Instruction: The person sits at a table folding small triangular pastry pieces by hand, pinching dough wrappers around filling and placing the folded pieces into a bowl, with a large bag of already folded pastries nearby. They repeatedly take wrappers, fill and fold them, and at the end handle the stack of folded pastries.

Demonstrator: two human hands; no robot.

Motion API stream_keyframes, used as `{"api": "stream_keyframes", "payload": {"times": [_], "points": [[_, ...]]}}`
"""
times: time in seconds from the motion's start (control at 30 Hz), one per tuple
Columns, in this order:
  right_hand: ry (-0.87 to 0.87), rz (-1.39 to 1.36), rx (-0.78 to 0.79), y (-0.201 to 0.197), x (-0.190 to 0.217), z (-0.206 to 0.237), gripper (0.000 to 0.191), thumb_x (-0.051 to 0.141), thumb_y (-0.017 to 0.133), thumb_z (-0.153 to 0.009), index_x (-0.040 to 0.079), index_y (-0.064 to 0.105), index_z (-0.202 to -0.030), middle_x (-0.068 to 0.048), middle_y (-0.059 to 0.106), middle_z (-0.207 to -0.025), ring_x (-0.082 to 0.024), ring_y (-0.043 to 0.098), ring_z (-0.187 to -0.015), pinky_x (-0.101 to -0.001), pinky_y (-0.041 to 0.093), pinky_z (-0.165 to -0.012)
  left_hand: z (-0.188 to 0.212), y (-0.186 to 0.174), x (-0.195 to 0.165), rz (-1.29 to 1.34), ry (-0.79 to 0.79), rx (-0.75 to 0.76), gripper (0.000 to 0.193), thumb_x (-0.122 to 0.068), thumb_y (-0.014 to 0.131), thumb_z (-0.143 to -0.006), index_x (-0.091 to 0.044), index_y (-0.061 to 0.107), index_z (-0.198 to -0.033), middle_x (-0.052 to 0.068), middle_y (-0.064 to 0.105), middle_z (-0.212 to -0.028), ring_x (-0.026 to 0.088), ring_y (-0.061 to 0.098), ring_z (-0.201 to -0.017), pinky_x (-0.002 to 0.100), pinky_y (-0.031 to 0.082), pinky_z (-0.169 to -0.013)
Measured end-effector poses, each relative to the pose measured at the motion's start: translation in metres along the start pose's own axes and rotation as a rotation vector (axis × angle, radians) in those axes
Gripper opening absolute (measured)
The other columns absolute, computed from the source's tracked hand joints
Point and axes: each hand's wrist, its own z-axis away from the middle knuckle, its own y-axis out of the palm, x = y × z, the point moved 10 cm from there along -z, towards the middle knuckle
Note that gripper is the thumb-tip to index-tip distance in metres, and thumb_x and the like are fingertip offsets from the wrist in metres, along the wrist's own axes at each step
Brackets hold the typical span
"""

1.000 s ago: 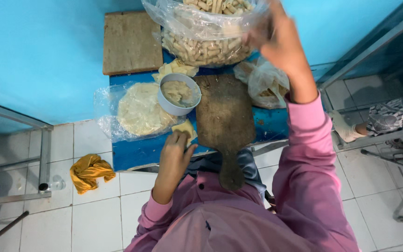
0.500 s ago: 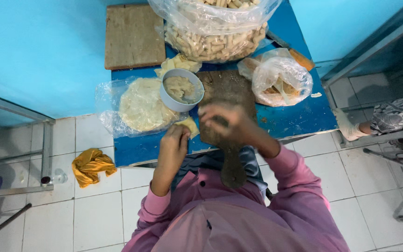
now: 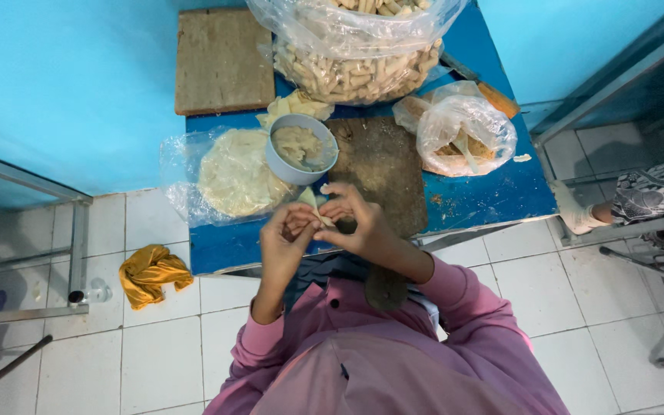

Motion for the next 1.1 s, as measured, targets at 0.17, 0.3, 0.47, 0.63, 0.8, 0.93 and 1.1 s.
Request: {"api": "stream_keyframes", "payload": {"times": [0.17, 0.3, 0.47, 0.63, 0.8, 0.93, 1.1], "points": [[0.088, -0.064, -0.031, -0.001, -0.010, 0.003, 0.059, 0.001, 0.079, -0.088, 0.002, 0.047, -0.138, -0.014, 0.077, -0.108, -0.019, 0.078, -0.101, -0.0316, 0.065, -0.090, 0.001, 0.005, 0.008, 0.095, 0.002, -0.022, 0.023, 0.008, 0.066, -0.095, 0.003, 0.060, -0.117, 0.006, 0.069, -0.100, 0.010, 0.070, -0.093, 0.023, 0.058, -0.080], [0.131, -0.205, -0.026, 0.001, -0.022, 0.007, 0.059, -0.004, 0.076, -0.088, 0.001, 0.047, -0.139, -0.014, 0.077, -0.105, -0.017, 0.077, -0.100, -0.0300, 0.064, -0.089, 0.002, 0.006, 0.010, 0.044, 0.050, -0.032, 0.022, 0.007, 0.067, -0.097, 0.003, 0.060, -0.117, 0.005, 0.067, -0.100, 0.008, 0.067, -0.093, 0.022, 0.054, -0.079], [0.177, -0.213, -0.114, -0.012, -0.036, 0.003, 0.052, -0.006, 0.074, -0.090, 0.001, 0.051, -0.136, -0.013, 0.075, -0.099, -0.014, 0.074, -0.094, -0.0285, 0.062, -0.084, 0.002, -0.005, 0.006, 0.082, 0.063, -0.062, 0.022, 0.006, 0.066, -0.097, 0.001, 0.060, -0.118, 0.003, 0.065, -0.104, 0.007, 0.062, -0.093, 0.021, 0.052, -0.080], [0.123, 0.034, -0.093, -0.019, -0.024, 0.001, 0.051, -0.001, 0.076, -0.089, 0.006, 0.053, -0.134, -0.010, 0.077, -0.095, -0.014, 0.077, -0.088, -0.0279, 0.064, -0.079, 0.010, -0.037, -0.022, 0.023, 0.161, -0.228, 0.021, 0.003, 0.051, -0.102, -0.001, 0.058, -0.121, 0.002, 0.059, -0.110, 0.008, 0.056, -0.099, 0.021, 0.045, -0.087], [0.023, 0.166, -0.018, -0.017, -0.002, -0.001, 0.054, 0.000, 0.078, -0.088, 0.008, 0.057, -0.136, -0.009, 0.078, -0.102, -0.016, 0.078, -0.093, -0.0303, 0.065, -0.082, 0.017, -0.043, -0.037, 0.235, 0.197, -0.287, 0.021, 0.002, 0.043, -0.107, -0.002, 0.054, -0.125, 0.004, 0.056, -0.116, 0.008, 0.048, -0.100, 0.022, 0.038, -0.089], [0.011, 0.080, -0.017, -0.029, 0.007, -0.002, 0.067, 0.003, 0.083, -0.082, 0.006, 0.052, -0.142, -0.010, 0.074, -0.115, -0.017, 0.074, -0.100, -0.0320, 0.062, -0.087, 0.008, -0.016, -0.053, 0.008, 0.220, -0.157, 0.025, 0.005, 0.050, -0.105, -0.003, 0.054, -0.128, 0.002, 0.056, -0.112, 0.007, 0.049, -0.096, 0.022, 0.040, -0.082], [0.120, -0.333, 0.048, -0.047, -0.005, 0.003, 0.075, 0.001, 0.080, -0.085, 0.006, 0.043, -0.151, -0.004, 0.069, -0.121, -0.013, 0.067, -0.106, -0.0278, 0.056, -0.092, -0.004, 0.059, -0.056, -0.163, 0.131, 0.242, 0.041, 0.003, 0.061, -0.100, -0.006, 0.047, -0.138, 0.000, 0.057, -0.090, 0.004, 0.054, -0.079, 0.021, 0.044, -0.066]]}}
